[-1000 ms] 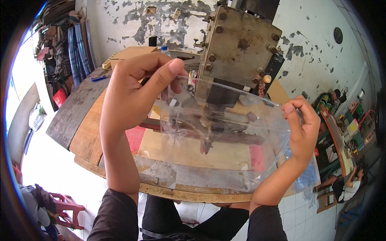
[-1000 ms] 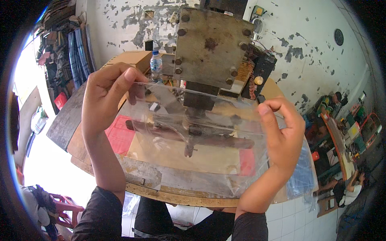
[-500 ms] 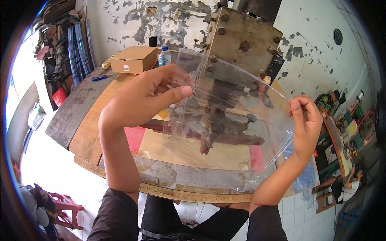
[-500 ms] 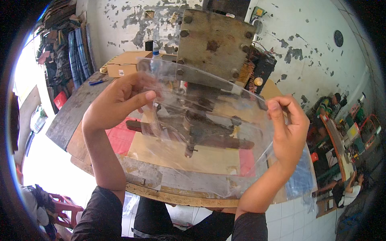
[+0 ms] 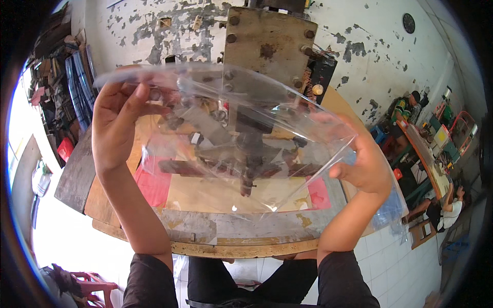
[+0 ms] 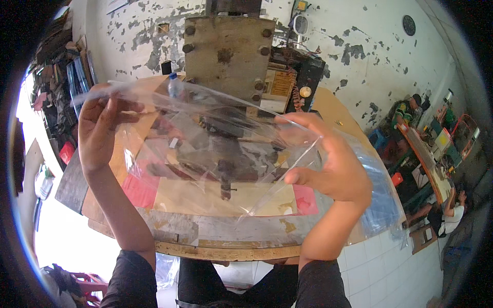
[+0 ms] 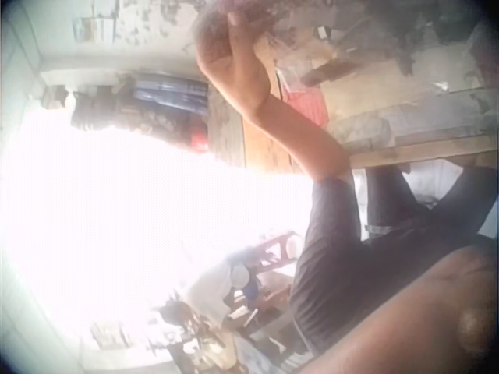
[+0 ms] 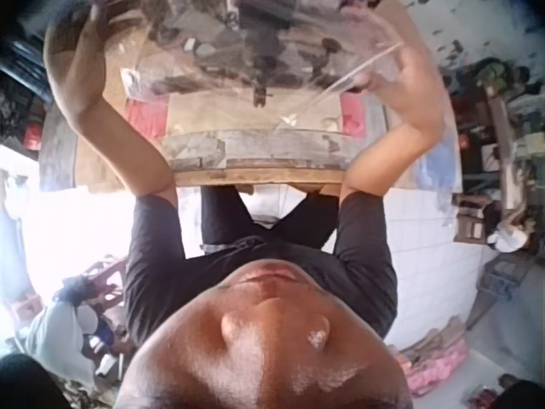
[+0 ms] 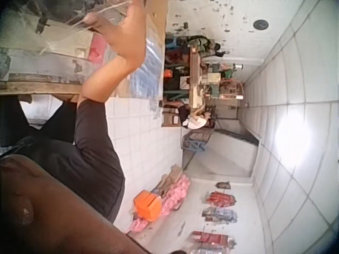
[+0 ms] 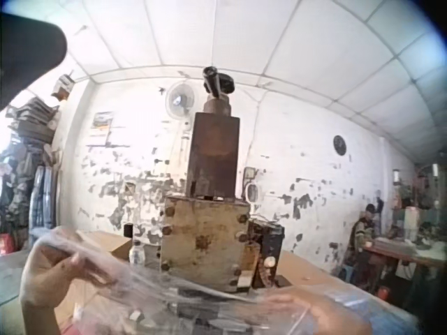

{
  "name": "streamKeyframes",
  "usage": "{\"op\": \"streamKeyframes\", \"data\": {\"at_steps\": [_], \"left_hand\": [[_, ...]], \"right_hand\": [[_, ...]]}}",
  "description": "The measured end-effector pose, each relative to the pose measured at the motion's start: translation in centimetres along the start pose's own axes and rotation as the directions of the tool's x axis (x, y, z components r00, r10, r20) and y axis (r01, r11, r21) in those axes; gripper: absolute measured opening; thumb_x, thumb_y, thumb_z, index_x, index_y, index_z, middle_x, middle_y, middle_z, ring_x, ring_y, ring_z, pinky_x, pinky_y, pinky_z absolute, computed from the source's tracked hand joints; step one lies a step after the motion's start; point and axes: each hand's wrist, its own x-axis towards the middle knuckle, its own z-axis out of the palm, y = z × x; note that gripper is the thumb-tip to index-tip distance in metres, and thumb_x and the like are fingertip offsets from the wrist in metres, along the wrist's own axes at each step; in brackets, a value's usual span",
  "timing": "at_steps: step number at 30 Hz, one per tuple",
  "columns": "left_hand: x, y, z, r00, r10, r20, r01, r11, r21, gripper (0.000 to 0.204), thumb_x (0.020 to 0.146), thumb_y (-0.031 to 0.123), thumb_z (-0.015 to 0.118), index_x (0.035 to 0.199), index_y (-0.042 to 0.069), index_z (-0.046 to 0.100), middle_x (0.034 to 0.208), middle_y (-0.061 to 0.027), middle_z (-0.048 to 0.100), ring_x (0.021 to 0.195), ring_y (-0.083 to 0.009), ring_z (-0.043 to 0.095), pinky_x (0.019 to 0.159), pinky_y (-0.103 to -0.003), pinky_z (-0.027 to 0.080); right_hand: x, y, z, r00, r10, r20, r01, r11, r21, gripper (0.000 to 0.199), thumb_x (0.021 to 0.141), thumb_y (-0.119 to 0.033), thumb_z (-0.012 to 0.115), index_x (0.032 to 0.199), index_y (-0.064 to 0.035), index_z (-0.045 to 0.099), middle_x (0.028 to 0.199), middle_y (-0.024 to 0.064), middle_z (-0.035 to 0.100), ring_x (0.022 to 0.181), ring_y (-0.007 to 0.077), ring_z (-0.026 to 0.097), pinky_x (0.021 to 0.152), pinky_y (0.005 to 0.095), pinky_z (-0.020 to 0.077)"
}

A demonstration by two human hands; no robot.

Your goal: The person cuts a plastic sheet using scissors, positions it on the press table by hand, and opens and folds the clear plastic bag.

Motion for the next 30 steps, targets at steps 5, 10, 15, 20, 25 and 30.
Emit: {"op": "streamKeyframes", "data": {"at_steps": [5,10,15,20,25,30], "left_hand": [[-0.1,-0.9,-3.7,0.988,0.078,0.133,-0.064,0.993,-0.103,0.024,0.103,0.008,0.066,0.123,-0.001,0.055,0.118,-0.0170,0.068,0.106,-0.0291,0.075,0.080,-0.040,0.064],[0.0,-0.9,-4.4,0.987,-0.005,0.160,0.016,0.997,-0.073,0.042,0.099,0.032,0.074,0.119,0.000,0.055,0.110,-0.0195,0.072,0.099,-0.0320,0.077,0.078,-0.037,0.062],[-0.2,-2.4,-5.7,0.958,-0.005,0.288,0.017,0.999,-0.037,0.049,0.101,0.043,0.072,0.117,-0.002,0.059,0.110,-0.0212,0.075,0.100,-0.0324,0.077,0.082,-0.038,0.061],[-0.4,-3.7,-7.6,0.983,-0.050,0.179,0.052,0.999,-0.006,0.052,0.106,0.041,0.066,0.112,-0.010,0.074,0.108,-0.0203,0.078,0.095,-0.0296,0.075,0.093,-0.043,0.057],[0.2,-2.7,-6.1,0.965,-0.152,0.215,0.135,0.986,0.093,0.037,0.103,0.026,0.070,0.100,-0.010,0.076,0.105,-0.0198,0.078,0.090,-0.0284,0.076,0.089,-0.040,0.058],[0.8,-3.3,-7.7,0.929,-0.211,0.303,0.151,0.966,0.210,0.023,0.098,0.018,0.073,0.103,-0.005,0.075,0.097,-0.0121,0.077,0.098,-0.0216,0.072,0.094,-0.037,0.055]], "right_hand": [[-0.4,-0.5,0.2,0.948,0.260,0.182,-0.297,0.929,0.219,0.072,0.088,-0.039,0.088,0.144,-0.0037,0.060,0.126,0.0093,0.073,0.103,0.0201,0.073,0.095,0.0355,0.0545],[-0.3,0.4,0.1,0.969,0.195,0.152,-0.237,0.908,0.346,0.051,0.098,-0.027,0.079,0.141,-0.0033,0.063,0.116,0.0128,0.077,0.099,0.0231,0.075,0.094,0.0371,0.0569],[-0.1,1.0,-0.4,0.990,0.036,-0.137,0.025,0.907,0.421,0.041,0.098,-0.025,0.080,0.129,-0.0004,0.069,0.113,0.0155,0.078,0.103,0.0262,0.076,0.090,0.0400,0.0593],[0.1,0.5,-0.1,0.977,0.015,-0.213,0.083,0.894,0.440,0.032,0.096,-0.024,0.082,0.114,0.0010,0.075,0.111,0.0170,0.079,0.098,0.0256,0.077,0.083,0.0372,0.0597],[0.3,0.6,0.1,0.958,0.004,-0.288,0.094,0.940,0.327,0.025,0.095,-0.021,0.083,0.100,0.0030,0.078,0.106,0.0183,0.079,0.090,0.0242,0.077,0.076,0.0326,0.0594],[0.6,0.0,0.8,0.955,0.019,-0.297,0.094,0.928,0.361,0.016,0.091,-0.005,0.083,0.100,0.0051,0.076,0.108,0.0172,0.077,0.090,0.0226,0.077,0.078,0.0327,0.0609]]}}
